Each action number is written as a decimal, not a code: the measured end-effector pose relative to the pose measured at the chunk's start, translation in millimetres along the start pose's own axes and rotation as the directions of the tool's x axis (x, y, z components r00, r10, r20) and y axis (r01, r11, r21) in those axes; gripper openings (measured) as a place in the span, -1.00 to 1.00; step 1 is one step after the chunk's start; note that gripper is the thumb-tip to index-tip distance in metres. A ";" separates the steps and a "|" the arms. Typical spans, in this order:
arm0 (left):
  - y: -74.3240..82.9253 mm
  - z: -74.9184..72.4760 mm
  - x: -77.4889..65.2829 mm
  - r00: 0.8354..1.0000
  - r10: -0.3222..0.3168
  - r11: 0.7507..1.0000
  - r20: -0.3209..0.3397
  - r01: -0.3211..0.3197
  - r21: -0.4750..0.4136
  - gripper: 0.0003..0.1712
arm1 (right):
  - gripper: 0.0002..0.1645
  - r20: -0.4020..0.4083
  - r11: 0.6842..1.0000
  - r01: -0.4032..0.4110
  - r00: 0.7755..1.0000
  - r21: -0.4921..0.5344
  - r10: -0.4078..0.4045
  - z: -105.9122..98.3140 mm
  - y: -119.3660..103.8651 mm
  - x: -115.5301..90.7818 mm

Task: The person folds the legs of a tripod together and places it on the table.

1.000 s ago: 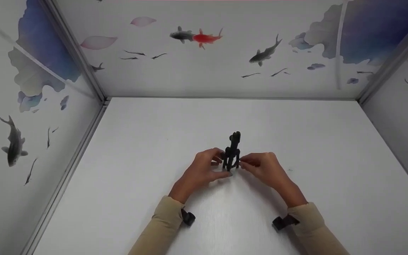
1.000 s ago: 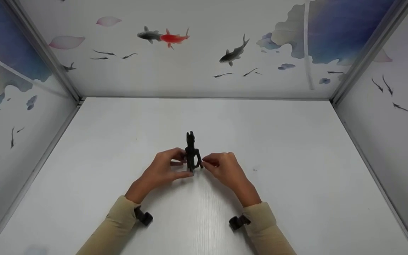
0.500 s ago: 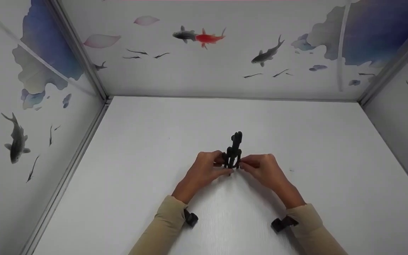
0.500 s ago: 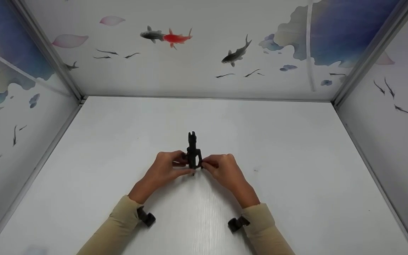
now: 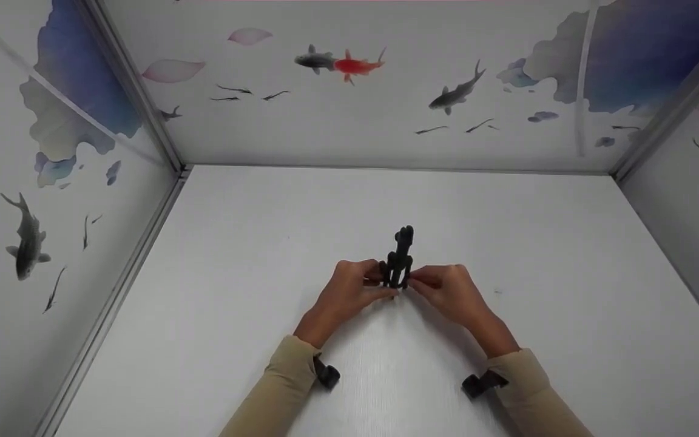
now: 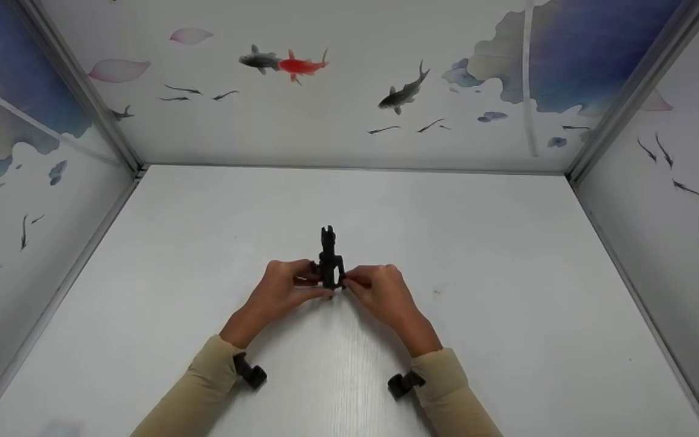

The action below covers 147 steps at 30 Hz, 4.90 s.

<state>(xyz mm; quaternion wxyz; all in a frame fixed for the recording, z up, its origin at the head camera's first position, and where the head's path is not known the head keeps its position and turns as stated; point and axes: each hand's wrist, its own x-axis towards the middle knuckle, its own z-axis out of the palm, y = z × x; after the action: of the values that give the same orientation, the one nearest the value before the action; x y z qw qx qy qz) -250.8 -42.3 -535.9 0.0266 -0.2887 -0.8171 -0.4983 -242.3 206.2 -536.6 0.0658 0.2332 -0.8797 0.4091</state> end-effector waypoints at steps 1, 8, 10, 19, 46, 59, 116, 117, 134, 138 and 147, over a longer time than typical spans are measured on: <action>-0.2 -0.1 -0.2 1.000 -0.002 1.000 0.000 0.002 -0.001 -0.66 | -0.84 -0.003 1.000 0.000 1.000 -0.006 0.000 0.4 -0.2 0.1; -0.2 0.1 -0.5 1.000 -0.015 0.999 0.000 0.015 0.029 -0.67 | -0.82 -0.001 0.999 0.029 1.000 0.027 -0.029 3.3 2.0 -0.1; -0.1 0.7 -0.5 1.000 -0.015 0.999 -0.001 0.015 0.036 -0.68 | -0.81 -0.002 0.999 0.033 0.999 0.034 -0.033 3.3 3.0 -0.3; 1.2 2.6 -0.1 1.000 -0.011 1.000 0.005 0.011 0.013 -0.66 | -0.83 0.008 0.999 0.014 1.000 0.051 -0.014 1.8 5.0 -2.3; 0.1 1.2 1.1 0.998 -0.001 0.999 0.056 0.003 -0.035 -0.62 | -0.80 0.060 0.990 -0.033 0.998 0.139 0.024 2.4 2.2 -1.1; -0.4 -0.8 -0.2 0.998 0.000 1.000 0.066 0.000 0.010 -0.62 | -0.76 0.090 0.989 -0.031 0.996 0.143 0.018 2.7 2.6 -0.9; 74.6 -21.0 31.1 0.880 0.378 0.926 -0.286 -0.359 0.120 -0.64 | -0.65 0.075 0.994 -0.040 0.997 0.101 0.032 16.6 -5.2 -2.2; 74.8 -21.1 31.3 0.880 0.381 0.924 -0.284 -0.360 0.125 -0.64 | -0.66 0.070 0.994 -0.036 0.997 0.100 0.029 16.6 -5.0 -2.5; 73.0 -34.2 26.2 0.859 0.371 0.928 -0.353 -0.357 0.107 -0.68 | -0.50 0.055 0.998 -0.004 0.998 0.070 0.000 16.3 -9.3 -3.8; 71.4 -38.0 23.3 0.856 0.350 0.935 -0.382 -0.342 0.091 -0.69 | -0.48 0.061 0.999 -0.016 0.998 0.028 0.015 13.2 -10.0 -3.7; 62.1 -49.9 10.3 0.866 0.306 0.951 -0.395 -0.299 0.081 -0.70 | -0.47 0.039 0.997 -0.034 0.999 -0.064 0.037 4.8 -10.3 -6.2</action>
<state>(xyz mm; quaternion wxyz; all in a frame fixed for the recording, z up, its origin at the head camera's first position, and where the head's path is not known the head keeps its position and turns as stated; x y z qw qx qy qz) -240.7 -58.2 -457.9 0.2744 -0.3039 -0.7429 -0.5295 -231.7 199.1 -534.5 0.0482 0.2236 -0.8973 0.3776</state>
